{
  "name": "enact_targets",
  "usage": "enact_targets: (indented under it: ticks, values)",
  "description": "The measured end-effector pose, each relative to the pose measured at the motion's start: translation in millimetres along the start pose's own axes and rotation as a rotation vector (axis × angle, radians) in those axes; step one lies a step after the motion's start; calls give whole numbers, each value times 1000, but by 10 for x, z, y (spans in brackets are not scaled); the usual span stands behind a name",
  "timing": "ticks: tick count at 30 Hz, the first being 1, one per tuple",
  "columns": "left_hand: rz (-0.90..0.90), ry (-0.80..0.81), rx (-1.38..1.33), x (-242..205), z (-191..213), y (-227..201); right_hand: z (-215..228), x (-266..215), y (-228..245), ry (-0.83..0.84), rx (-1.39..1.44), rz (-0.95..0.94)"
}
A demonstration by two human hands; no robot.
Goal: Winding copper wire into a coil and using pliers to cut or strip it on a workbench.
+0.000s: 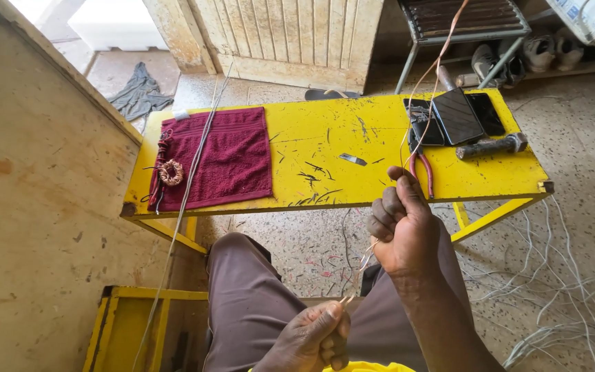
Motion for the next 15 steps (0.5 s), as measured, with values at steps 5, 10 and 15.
enact_targets:
  ticks: [5, 10, 15]
  values:
    - [-111, 54, -54, 58, 2, -63, -10, -1, -2, -18, -43, -34]
    - [-122, -79, 642, -13, 23, -265, -31, -3, -128, 88, -150, -116]
    - [-312, -466, 1264, -72, -193, -1000, 44, -66, -86, -12, -488, -128]
Point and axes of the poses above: each hand's wrist, its own x-axis towards the middle knuckle, its own z-axis out of the back of the hand, y = z × x, the point moved 9 cm from there along x, towards the middle knuckle, and after that the axes turned 14 degrees about -x, right-handed, at the moved point
